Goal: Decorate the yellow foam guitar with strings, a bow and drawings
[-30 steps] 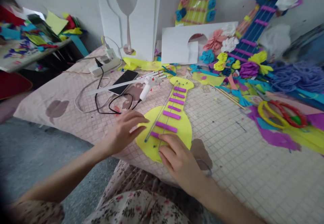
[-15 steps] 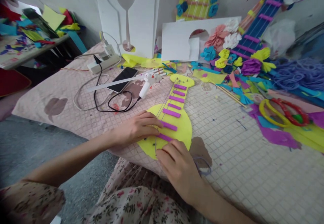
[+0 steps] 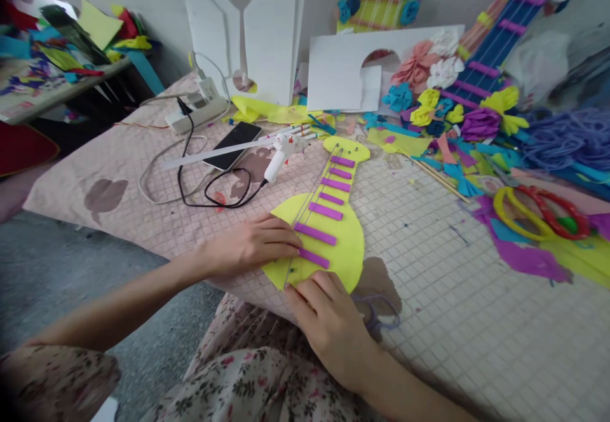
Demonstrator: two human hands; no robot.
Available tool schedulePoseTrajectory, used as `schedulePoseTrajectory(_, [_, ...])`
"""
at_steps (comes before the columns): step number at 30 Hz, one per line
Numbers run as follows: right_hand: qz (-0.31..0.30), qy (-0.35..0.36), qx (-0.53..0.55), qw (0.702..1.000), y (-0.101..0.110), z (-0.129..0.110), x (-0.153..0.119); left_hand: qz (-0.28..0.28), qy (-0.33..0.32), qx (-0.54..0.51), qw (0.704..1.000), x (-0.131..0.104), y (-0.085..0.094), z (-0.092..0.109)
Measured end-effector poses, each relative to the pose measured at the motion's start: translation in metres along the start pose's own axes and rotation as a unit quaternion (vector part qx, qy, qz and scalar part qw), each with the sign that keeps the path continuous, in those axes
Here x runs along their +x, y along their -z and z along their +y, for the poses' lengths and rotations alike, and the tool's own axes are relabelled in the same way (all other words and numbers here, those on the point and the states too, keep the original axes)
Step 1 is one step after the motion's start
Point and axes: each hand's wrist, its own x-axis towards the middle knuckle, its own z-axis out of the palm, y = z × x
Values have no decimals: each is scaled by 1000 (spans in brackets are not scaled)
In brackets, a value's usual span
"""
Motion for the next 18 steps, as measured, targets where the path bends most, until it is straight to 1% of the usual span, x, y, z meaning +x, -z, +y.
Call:
schedulePoseTrajectory(4, [-25, 4, 1, 1000, -3, -1, -3, 17, -5, -2, 1000, -7, -7, 2])
schedulePoseTrajectory(9, [-34, 5, 4, 999, -3, -2, -2, 25, -3, 2, 1000, -15, -14, 4])
schedulePoseTrajectory(18, [-64, 15, 3, 998, 1, 5, -8, 28, -9, -22, 999, -19, -12, 3])
